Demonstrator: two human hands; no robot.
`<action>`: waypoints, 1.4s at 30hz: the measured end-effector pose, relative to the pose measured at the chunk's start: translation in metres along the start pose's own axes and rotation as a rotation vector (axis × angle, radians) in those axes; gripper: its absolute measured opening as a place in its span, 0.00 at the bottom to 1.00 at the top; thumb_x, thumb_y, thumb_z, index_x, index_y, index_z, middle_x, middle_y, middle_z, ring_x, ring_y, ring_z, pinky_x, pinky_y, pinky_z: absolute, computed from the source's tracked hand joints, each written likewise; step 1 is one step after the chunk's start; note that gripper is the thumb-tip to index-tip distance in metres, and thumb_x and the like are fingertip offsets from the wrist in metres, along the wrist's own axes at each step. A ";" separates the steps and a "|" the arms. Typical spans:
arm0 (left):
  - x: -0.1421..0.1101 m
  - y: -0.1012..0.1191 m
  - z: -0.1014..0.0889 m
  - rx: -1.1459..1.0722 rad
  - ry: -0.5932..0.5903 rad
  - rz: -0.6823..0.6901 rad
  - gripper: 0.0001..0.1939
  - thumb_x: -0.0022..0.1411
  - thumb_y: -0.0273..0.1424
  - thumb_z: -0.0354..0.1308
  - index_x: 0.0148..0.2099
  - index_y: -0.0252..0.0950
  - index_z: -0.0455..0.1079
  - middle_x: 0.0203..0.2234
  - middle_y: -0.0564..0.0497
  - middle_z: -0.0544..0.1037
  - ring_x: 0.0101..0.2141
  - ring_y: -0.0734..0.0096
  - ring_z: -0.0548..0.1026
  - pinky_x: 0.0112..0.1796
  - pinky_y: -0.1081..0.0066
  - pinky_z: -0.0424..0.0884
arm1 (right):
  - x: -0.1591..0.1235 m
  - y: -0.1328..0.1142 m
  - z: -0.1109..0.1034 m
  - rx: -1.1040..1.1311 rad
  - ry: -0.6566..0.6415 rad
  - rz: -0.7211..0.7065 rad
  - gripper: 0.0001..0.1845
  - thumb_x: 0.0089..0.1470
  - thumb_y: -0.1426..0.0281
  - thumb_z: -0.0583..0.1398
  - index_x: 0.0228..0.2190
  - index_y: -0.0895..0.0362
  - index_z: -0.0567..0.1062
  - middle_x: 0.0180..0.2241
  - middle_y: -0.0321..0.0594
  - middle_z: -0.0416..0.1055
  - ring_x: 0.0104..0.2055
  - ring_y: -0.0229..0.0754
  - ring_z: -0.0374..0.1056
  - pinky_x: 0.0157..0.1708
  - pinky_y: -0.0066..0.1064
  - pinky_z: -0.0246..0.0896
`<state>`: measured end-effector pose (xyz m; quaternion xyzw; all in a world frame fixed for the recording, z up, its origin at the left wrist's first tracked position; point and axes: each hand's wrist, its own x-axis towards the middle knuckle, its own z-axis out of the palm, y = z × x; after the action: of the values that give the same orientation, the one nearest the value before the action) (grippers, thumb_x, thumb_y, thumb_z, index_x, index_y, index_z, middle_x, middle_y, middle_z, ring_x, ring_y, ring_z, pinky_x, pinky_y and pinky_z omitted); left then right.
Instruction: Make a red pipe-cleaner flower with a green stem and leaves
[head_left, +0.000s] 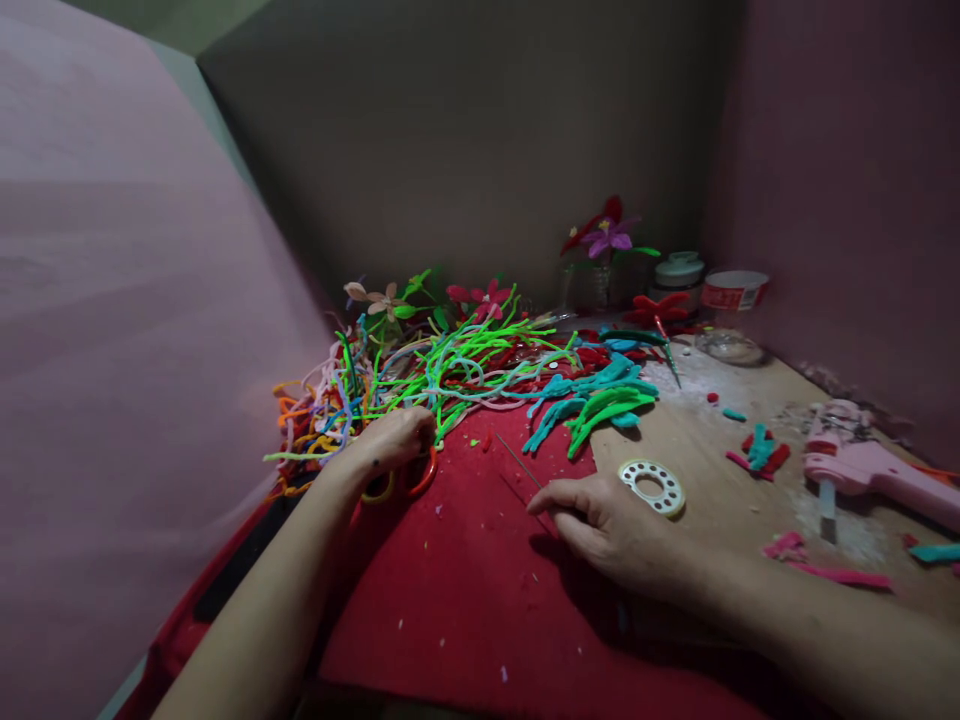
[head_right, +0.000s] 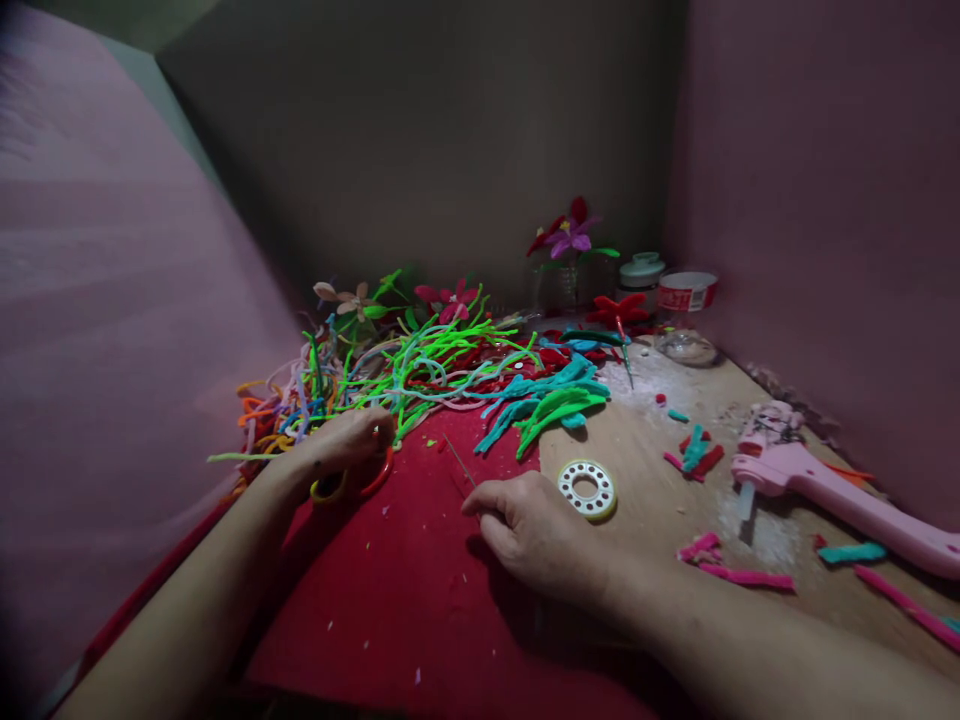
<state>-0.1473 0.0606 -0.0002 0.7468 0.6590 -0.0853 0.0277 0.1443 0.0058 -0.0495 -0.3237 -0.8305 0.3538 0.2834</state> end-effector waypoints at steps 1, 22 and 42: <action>-0.002 0.000 0.001 0.004 0.002 -0.004 0.11 0.44 0.21 0.49 0.28 0.39 0.68 0.24 0.54 0.74 0.27 0.72 0.70 0.25 0.75 0.58 | 0.000 0.000 0.000 -0.002 0.005 -0.001 0.18 0.44 0.77 0.50 0.33 0.57 0.78 0.21 0.35 0.71 0.21 0.34 0.62 0.25 0.25 0.55; 0.007 0.004 0.008 0.072 0.044 -0.343 0.17 0.50 0.33 0.55 0.42 0.33 0.62 0.36 0.36 0.74 0.39 0.51 0.73 0.35 0.64 0.64 | -0.001 0.001 -0.001 -0.007 -0.016 -0.004 0.18 0.45 0.78 0.50 0.34 0.58 0.77 0.21 0.36 0.70 0.21 0.33 0.61 0.24 0.24 0.53; -0.014 0.057 -0.024 -1.811 0.222 -0.068 0.06 0.44 0.22 0.62 0.27 0.29 0.67 0.16 0.53 0.70 0.15 0.82 0.66 0.14 0.83 0.59 | 0.004 0.004 0.002 0.316 0.108 0.071 0.11 0.54 0.72 0.49 0.38 0.58 0.67 0.19 0.33 0.65 0.22 0.33 0.62 0.23 0.24 0.54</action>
<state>-0.0907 0.0431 0.0219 0.4237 0.4945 0.5362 0.5370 0.1417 0.0104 -0.0531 -0.3226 -0.7363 0.4718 0.3622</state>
